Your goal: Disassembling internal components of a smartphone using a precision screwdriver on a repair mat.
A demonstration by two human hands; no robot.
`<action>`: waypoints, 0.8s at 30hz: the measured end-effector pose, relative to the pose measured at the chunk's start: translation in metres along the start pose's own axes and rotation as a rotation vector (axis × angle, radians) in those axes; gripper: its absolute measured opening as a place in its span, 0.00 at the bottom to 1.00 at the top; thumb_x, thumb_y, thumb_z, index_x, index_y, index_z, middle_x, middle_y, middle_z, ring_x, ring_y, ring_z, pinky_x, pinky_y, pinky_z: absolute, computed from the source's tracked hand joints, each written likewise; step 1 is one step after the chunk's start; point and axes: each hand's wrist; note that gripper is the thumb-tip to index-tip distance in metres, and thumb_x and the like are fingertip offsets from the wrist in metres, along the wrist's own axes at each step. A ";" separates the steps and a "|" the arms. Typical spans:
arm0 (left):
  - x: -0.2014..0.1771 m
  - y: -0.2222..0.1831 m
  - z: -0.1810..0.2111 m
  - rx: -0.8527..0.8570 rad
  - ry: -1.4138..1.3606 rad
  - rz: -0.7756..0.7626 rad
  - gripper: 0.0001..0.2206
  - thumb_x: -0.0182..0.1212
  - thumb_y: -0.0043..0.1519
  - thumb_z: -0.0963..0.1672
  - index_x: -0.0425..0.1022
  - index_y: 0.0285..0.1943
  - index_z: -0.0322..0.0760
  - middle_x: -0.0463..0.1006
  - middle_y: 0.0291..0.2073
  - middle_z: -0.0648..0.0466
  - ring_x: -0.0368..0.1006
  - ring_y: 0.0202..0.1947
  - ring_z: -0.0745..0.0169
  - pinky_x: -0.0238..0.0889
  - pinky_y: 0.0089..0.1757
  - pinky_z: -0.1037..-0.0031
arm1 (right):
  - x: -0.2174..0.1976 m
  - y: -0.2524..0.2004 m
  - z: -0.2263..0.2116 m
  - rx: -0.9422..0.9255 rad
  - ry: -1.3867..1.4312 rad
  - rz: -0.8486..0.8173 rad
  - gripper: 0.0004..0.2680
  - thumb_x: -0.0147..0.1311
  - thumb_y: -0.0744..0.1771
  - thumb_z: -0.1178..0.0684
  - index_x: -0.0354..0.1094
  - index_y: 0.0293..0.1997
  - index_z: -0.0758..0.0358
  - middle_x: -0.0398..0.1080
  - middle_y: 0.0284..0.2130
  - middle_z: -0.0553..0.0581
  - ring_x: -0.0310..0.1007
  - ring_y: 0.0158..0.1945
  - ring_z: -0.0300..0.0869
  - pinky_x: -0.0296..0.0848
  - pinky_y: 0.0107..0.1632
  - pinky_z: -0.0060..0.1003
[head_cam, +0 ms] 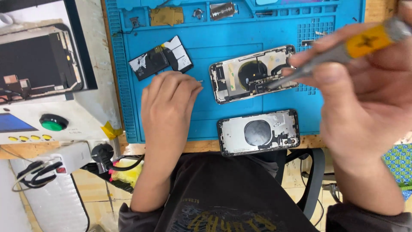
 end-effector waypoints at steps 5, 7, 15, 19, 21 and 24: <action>-0.005 0.003 -0.005 -0.062 -0.076 -0.031 0.04 0.59 0.55 0.39 0.68 0.35 0.35 0.69 0.35 0.53 0.64 0.43 0.54 0.51 0.40 0.69 | 0.036 0.043 0.023 -0.345 0.244 -0.311 0.15 0.46 0.65 0.73 0.43 0.51 0.67 0.55 0.38 0.71 0.68 0.41 0.57 0.77 0.45 0.44; -0.007 0.006 -0.006 -0.073 -0.101 -0.055 0.05 0.59 0.54 0.40 0.68 0.34 0.35 0.69 0.35 0.53 0.64 0.43 0.53 0.51 0.40 0.69 | 0.042 0.046 0.033 -0.355 0.203 -0.319 0.14 0.49 0.65 0.69 0.47 0.51 0.64 0.58 0.36 0.68 0.71 0.41 0.54 0.77 0.36 0.35; 0.008 0.008 -0.006 0.005 -0.269 -0.166 0.08 0.59 0.54 0.44 0.63 0.30 0.40 0.69 0.39 0.53 0.62 0.47 0.51 0.52 0.47 0.60 | 0.031 0.063 0.049 -0.504 0.013 -0.462 0.19 0.53 0.65 0.69 0.44 0.56 0.63 0.60 0.37 0.66 0.72 0.44 0.53 0.81 0.42 0.36; 0.010 0.011 -0.009 0.001 -0.250 -0.209 0.07 0.56 0.56 0.45 0.63 0.29 0.41 0.70 0.40 0.55 0.61 0.49 0.52 0.50 0.48 0.60 | 0.018 0.078 0.056 -0.433 0.029 -0.913 0.30 0.50 0.63 0.62 0.28 0.63 0.42 0.59 0.47 0.61 0.71 0.47 0.47 0.76 0.47 0.32; 0.010 0.012 -0.010 0.006 -0.234 -0.196 0.08 0.56 0.56 0.45 0.64 0.27 0.42 0.72 0.38 0.55 0.64 0.48 0.53 0.48 0.47 0.61 | 0.017 0.075 0.055 -0.412 -0.001 -0.913 0.30 0.50 0.63 0.62 0.28 0.63 0.42 0.59 0.47 0.60 0.70 0.48 0.45 0.75 0.49 0.31; 0.011 0.010 -0.010 0.004 -0.234 -0.207 0.08 0.57 0.56 0.45 0.64 0.28 0.42 0.72 0.38 0.55 0.63 0.48 0.52 0.46 0.49 0.59 | 0.016 0.072 0.051 -0.369 -0.060 -0.943 0.27 0.47 0.64 0.61 0.28 0.62 0.41 0.58 0.49 0.56 0.65 0.53 0.45 0.71 0.58 0.36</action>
Point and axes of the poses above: each hand's wrist, its own y-axis towards the middle knuckle, its own x-axis out of the palm, z = x × y
